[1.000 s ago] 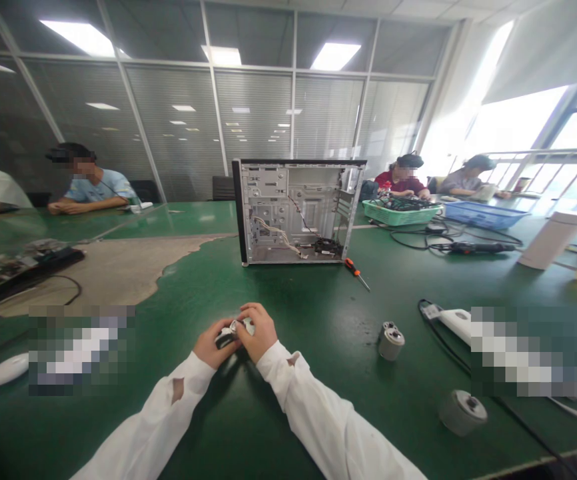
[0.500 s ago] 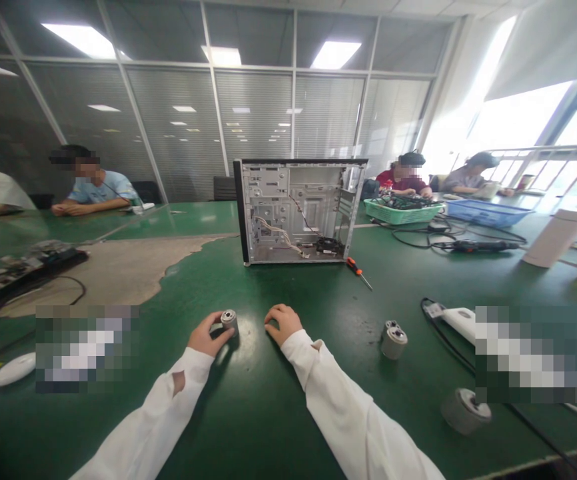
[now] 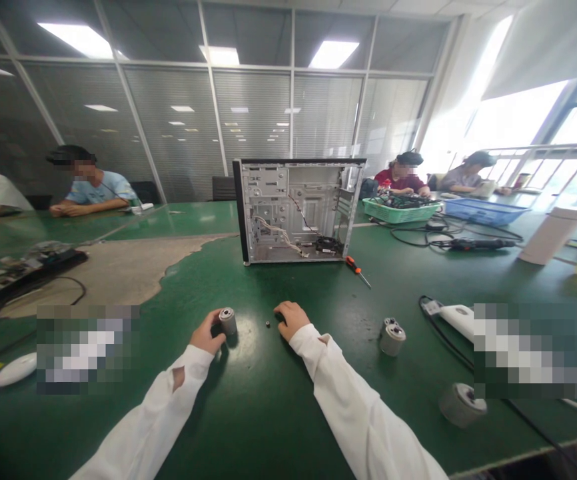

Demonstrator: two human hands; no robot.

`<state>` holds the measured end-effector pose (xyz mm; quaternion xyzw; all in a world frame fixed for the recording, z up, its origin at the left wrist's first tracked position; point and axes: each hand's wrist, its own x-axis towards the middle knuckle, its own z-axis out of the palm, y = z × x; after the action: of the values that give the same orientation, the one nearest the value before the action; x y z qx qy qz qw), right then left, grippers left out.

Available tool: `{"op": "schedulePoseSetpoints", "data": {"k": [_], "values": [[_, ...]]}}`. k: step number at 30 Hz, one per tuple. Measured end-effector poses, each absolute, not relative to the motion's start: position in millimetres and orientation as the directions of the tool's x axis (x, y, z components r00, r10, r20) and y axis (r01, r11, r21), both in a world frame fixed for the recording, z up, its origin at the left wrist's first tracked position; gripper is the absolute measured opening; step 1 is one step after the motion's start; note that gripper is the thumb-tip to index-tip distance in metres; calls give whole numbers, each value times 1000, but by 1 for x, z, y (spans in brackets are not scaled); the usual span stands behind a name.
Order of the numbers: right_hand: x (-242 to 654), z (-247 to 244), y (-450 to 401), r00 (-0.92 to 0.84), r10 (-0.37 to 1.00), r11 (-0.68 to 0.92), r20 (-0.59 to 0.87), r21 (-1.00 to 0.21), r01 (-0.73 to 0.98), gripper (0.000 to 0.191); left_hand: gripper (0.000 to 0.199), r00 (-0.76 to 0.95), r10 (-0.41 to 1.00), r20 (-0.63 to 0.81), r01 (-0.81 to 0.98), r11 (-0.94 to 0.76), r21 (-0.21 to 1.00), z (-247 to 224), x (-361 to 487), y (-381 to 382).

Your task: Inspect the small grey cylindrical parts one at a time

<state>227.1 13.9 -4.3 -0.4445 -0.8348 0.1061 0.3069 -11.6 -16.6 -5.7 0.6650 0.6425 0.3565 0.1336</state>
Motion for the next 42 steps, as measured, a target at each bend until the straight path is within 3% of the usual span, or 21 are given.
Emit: {"op": "schedulePoseSetpoints", "data": {"k": [13,17,21,24,31,36,42], "values": [[223,2,7,-371,800,584,471,-471,661,39,50,-124,955,268,653,-125,747,-2,-10,-17],[211,17,-12,-353,761,638,544,-534,554,34,54,-13,963,269,608,-205,767,4,-7,-23],[190,27,-35,-422,722,692,549,-562,452,49,58,223,933,284,501,-359,787,9,0,-32],[179,30,-48,-473,693,721,545,-542,431,51,58,356,878,320,411,-455,790,11,8,-37],[205,38,-76,-441,769,639,463,-519,568,50,51,338,888,311,414,-437,798,12,10,-38],[268,32,-108,-288,844,482,453,-405,777,49,47,273,908,318,455,-413,789,10,8,-34],[361,23,-130,-106,840,149,532,-38,988,49,47,265,912,313,460,-405,790,9,9,-33]]}}
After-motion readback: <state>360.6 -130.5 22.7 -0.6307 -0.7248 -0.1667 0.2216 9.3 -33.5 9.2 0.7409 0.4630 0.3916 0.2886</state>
